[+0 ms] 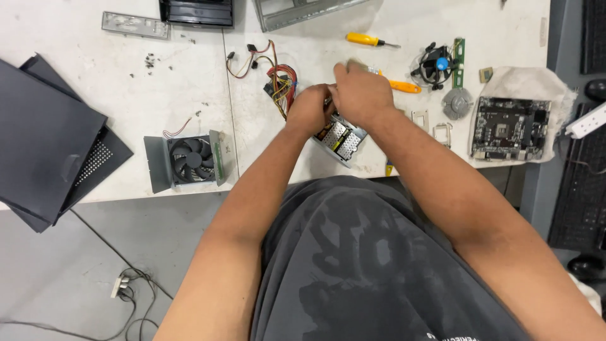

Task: Reassembling and cleaning a computer power supply unit using a screwdriver and a brush on a repair bench.

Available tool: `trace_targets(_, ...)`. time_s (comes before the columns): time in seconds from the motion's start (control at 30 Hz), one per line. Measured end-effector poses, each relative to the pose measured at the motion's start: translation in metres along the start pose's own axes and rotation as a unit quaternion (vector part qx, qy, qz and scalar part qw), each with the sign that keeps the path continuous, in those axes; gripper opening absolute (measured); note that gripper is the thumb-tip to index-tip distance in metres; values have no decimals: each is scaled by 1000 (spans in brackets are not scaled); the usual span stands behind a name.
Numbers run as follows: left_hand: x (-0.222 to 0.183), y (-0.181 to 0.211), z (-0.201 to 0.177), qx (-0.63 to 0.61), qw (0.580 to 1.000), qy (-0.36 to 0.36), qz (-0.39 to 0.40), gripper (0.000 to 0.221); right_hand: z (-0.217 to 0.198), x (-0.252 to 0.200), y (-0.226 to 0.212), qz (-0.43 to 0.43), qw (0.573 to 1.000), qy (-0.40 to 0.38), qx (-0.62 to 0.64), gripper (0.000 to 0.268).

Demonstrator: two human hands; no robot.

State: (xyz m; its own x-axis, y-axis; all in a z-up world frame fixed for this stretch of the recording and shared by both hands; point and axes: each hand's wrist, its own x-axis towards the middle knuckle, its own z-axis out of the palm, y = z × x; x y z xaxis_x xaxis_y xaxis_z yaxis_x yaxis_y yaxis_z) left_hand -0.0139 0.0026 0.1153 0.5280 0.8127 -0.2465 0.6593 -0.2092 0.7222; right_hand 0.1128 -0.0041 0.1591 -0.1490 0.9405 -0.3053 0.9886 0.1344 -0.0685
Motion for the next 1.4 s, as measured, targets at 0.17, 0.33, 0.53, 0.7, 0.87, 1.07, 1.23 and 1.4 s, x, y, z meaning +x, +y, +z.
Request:
trace_targets(0.17,14,-27,15,-89,990,68,85,29,4,4,3,-46,999,2,-15,29)
trace_targets(0.33,19,-43,33,-163,977,134,39,14,-3,1,-4,6,999,-41,-14,51)
trace_targets(0.53,14,-41,33,-232,967,77,68,26,7,-3,0,-46,998,-3,-36,30)
trace_targets(0.7,8,-38,29,-238,962,120,58,14,-6,0,-3,48,996,-78,-13,63)
trace_targets(0.87,9,-40,33,-216,968,105,74,18,5,0,0,-41,998,-39,-41,35)
trace_targets(1.07,7,-43,40,-221,964,142,39,24,-9,-4,-6,30,998,-55,10,55)
trace_targets(1.23,2,-36,33,-242,960,126,58,27,1,-5,-5,-2,999,-40,-24,30)
trace_targets(1.4,18,-56,51,-188,970,152,30,25,-7,-2,-5,57,995,-84,3,54)
